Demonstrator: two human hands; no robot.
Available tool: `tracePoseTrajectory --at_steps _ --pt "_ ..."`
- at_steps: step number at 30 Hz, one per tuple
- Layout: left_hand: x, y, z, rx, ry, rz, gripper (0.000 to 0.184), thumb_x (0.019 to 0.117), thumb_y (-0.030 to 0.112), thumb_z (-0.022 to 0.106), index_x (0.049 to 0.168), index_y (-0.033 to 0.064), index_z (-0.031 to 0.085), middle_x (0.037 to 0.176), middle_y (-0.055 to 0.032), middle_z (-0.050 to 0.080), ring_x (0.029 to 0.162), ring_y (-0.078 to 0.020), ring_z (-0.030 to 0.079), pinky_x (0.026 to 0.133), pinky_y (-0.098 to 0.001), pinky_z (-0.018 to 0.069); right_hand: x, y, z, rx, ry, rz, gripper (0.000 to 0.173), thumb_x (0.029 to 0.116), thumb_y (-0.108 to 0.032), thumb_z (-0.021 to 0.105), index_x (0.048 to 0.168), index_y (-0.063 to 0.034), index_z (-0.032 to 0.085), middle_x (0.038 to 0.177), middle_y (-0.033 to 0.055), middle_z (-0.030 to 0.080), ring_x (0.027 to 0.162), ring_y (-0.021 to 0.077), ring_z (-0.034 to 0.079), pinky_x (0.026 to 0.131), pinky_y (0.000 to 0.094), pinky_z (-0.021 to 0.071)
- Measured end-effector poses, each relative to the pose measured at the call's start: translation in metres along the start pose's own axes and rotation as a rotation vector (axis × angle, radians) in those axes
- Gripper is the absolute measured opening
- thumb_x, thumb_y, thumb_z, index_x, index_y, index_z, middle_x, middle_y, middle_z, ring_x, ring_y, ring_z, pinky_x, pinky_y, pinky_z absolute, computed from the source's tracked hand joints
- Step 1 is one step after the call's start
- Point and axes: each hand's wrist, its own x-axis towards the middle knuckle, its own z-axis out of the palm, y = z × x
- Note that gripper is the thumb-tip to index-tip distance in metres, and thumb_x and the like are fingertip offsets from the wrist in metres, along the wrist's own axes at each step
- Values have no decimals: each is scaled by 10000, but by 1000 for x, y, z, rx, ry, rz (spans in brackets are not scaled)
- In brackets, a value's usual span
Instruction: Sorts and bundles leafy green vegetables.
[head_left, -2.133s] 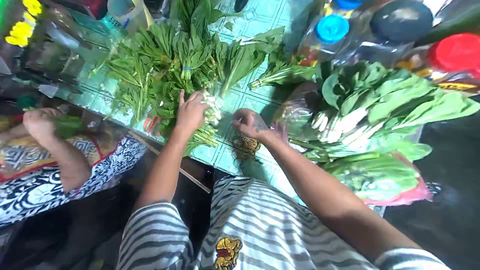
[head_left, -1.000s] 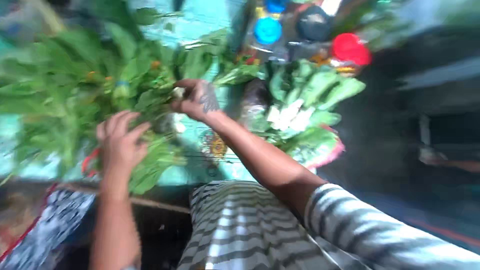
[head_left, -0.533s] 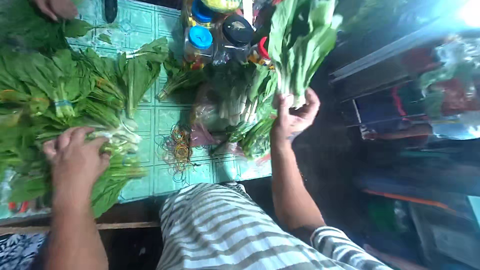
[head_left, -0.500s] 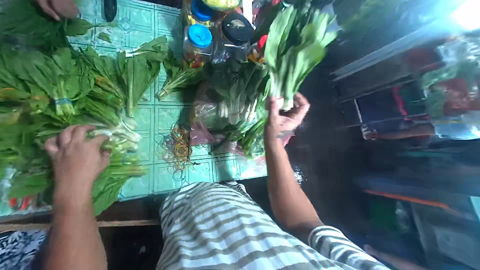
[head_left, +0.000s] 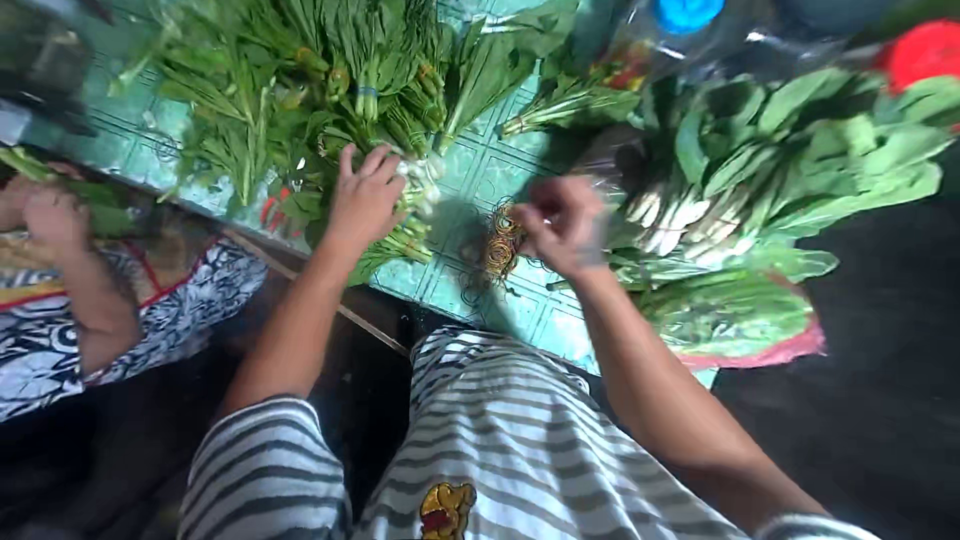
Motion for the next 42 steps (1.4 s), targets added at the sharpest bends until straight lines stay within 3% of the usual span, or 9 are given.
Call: tracePoseTrajectory --at_steps 3,5,7,11,18,29,34,40,42 --pt "10 8 15 35 38 -4 557 824 297 841 1339 213 647 1417 -90 588 1446 -353 410 1170 -718 203 59 2 84 117 -358 204 477 946 -318 709 1320 -33 625 1265 193 650 1102 321 670 945 526 564" --pt "14 6 18 58 29 -5 583 815 182 823 1362 234 629 1408 -93 591 1432 -361 421 1160 -713 222 88 6 127 105 -426 300 664 887 -285 761 1448 -31 512 1373 248 577 1246 402 589 1031 606 493" --pt "16 1 18 76 3 19 548 813 169 816 1332 225 651 1399 -80 592 1426 -358 420 1152 -715 230 109 7 154 33 -458 276 842 788 -302 816 1512 -103 436 1417 235 534 1257 407 573 992 619 513" --pt "17 -12 18 41 -58 79 439 775 284 869 1182 189 734 1419 -41 578 1444 -355 380 1157 -732 182 128 -2 174 -110 -509 296 1121 622 -296 863 1594 -190 314 1480 277 438 1203 476 559 890 642 526" --pt "10 -43 10 -129 -44 204 474 688 242 903 1136 240 751 1387 -28 598 1414 -340 412 1189 -658 208 129 -19 184 -277 -576 329 1522 419 -415 1003 1649 -156 144 1604 253 258 1212 454 558 859 584 566" --pt "14 -44 11 -116 -72 221 484 682 247 896 1142 274 750 1363 -12 606 1397 -323 428 1187 -637 214 123 3 175 -205 -434 313 1268 481 -304 943 1585 -182 330 1490 196 445 1144 398 616 827 570 582" --pt "19 -42 15 -166 -65 223 489 658 215 915 1119 277 764 1368 -26 612 1399 -345 428 1181 -666 216 129 4 117 -239 -490 319 943 570 -277 891 1418 -108 515 1337 199 582 1144 385 635 850 608 561" --pt "24 -24 23 -64 -84 167 472 674 195 905 1117 272 762 1380 -29 597 1411 -345 414 1180 -677 208 108 4 30 -288 -522 365 798 599 -337 891 1313 -114 613 1224 175 654 1143 363 636 891 610 540" --pt "14 -3 14 -98 -86 112 361 748 225 882 1091 201 774 1386 -86 593 1410 -378 413 1176 -698 209 88 1 -1 -241 -471 369 792 586 -353 890 1293 -115 625 1189 164 668 1116 348 643 892 606 536"
